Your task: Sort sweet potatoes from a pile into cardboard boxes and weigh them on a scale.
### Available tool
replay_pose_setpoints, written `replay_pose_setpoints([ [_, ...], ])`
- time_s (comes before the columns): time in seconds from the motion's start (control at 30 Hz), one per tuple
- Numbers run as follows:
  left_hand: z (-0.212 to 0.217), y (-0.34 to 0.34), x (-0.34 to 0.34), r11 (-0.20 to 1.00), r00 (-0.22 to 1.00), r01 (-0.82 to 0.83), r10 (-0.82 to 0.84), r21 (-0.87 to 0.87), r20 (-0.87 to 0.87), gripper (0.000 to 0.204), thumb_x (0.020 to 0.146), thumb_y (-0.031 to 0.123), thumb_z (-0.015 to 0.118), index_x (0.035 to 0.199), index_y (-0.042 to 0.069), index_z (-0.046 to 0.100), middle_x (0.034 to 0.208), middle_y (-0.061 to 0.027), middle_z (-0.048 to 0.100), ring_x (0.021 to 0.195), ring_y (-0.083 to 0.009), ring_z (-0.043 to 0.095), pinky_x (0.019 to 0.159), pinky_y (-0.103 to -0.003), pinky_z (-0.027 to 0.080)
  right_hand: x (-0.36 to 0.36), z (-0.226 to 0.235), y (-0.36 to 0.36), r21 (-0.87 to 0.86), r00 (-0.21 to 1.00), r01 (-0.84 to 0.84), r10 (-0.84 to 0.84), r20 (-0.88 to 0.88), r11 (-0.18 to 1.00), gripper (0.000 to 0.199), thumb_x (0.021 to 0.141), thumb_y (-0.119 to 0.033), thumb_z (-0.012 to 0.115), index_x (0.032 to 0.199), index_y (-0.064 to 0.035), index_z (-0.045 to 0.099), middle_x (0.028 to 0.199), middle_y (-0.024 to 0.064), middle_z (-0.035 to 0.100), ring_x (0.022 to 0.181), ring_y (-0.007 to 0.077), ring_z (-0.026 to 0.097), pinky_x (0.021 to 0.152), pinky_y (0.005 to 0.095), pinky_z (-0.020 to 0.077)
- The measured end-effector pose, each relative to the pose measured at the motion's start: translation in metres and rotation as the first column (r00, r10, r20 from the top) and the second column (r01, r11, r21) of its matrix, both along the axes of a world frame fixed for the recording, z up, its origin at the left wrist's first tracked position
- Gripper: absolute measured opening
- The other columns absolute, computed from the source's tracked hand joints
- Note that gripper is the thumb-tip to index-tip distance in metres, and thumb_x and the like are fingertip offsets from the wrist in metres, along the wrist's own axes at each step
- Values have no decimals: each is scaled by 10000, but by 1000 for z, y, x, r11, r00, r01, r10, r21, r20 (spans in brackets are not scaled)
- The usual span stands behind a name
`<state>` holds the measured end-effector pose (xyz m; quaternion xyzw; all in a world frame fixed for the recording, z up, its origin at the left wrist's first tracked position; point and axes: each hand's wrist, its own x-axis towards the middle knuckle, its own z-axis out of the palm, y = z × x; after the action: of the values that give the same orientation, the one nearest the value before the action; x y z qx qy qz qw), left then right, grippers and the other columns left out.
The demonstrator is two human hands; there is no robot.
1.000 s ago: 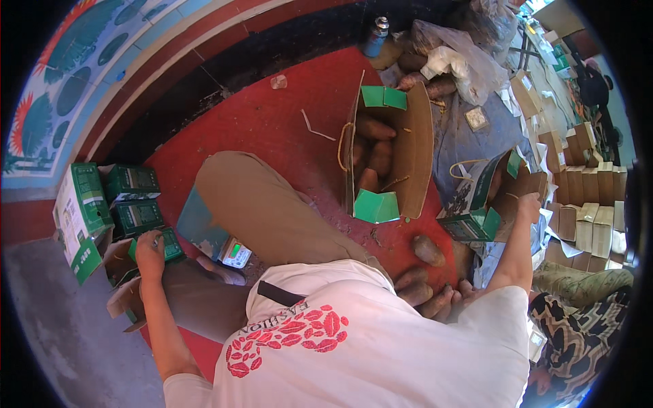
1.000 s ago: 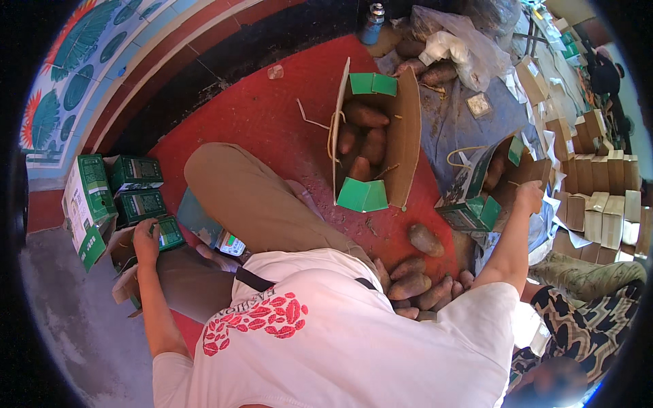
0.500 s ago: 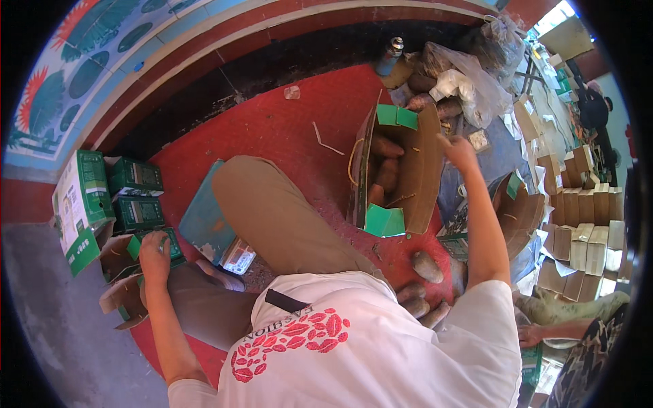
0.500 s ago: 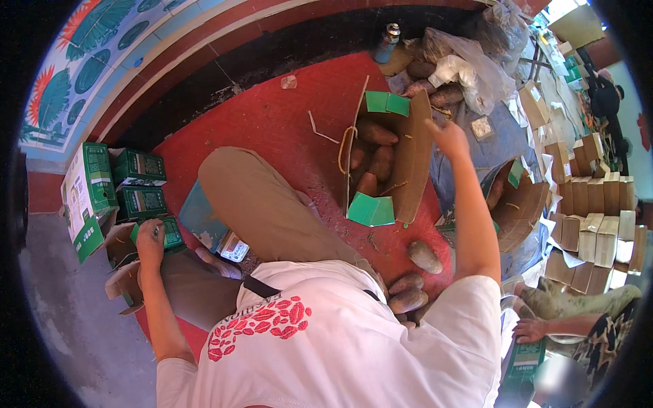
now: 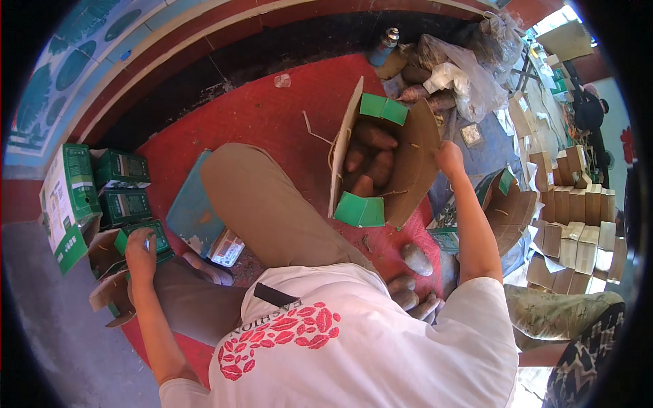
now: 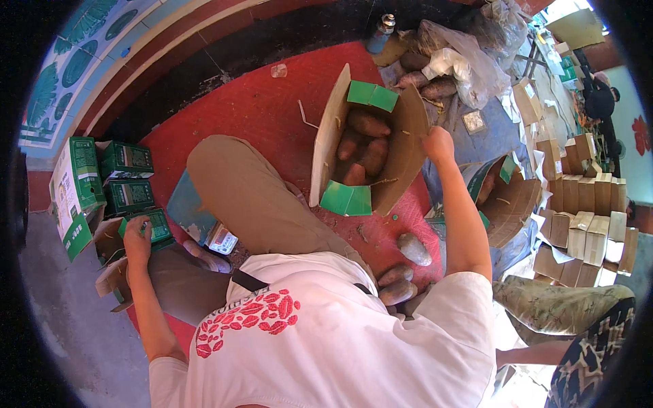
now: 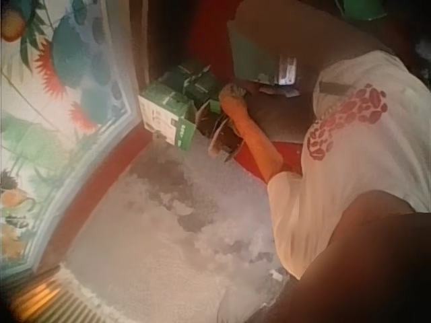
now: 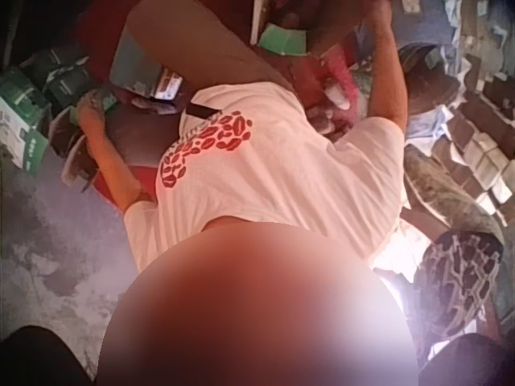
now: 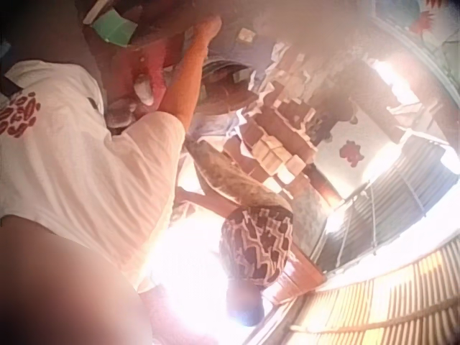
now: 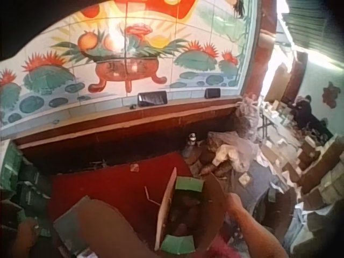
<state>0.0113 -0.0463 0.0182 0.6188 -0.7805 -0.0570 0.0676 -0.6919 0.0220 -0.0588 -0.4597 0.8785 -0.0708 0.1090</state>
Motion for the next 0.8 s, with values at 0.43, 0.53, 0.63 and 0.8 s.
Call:
replay_pose_setpoints([
  [0.43,-1,-4,-3,1000,1000,13,-13,-9,-4,148,790,41,622,938,31,622,993,-166,622,967,-348,576,837,-406,453,-154,9,134,-16,881,316,-300,-366,948,263,803,-215,512,890,-18,663,930,241,644,921,401,617,776,483,494],
  [0.53,2,0,2,999,1000,9,-9,-37,5,158,791,46,625,948,29,625,1000,-174,620,974,-354,574,846,-412,451,-167,27,139,38,806,387,-317,-501,921,250,827,-190,467,923,-30,633,947,222,651,911,396,626,758,511,494],
  [0.63,-2,3,2,998,1000,11,-10,-66,15,165,792,46,626,956,25,627,1006,-180,619,975,-359,575,850,-415,451,-142,46,115,16,829,255,-210,-519,967,244,868,-219,449,938,-49,610,955,213,649,901,404,620,736,508,497],
  [0.8,0,4,2,998,998,18,-14,-60,59,162,794,43,625,954,19,626,1007,-182,619,970,-361,578,850,-414,451,4,64,47,-370,937,-100,-38,-347,924,198,914,-261,512,885,-75,574,832,164,627,747,376,609,647,470,480],
])
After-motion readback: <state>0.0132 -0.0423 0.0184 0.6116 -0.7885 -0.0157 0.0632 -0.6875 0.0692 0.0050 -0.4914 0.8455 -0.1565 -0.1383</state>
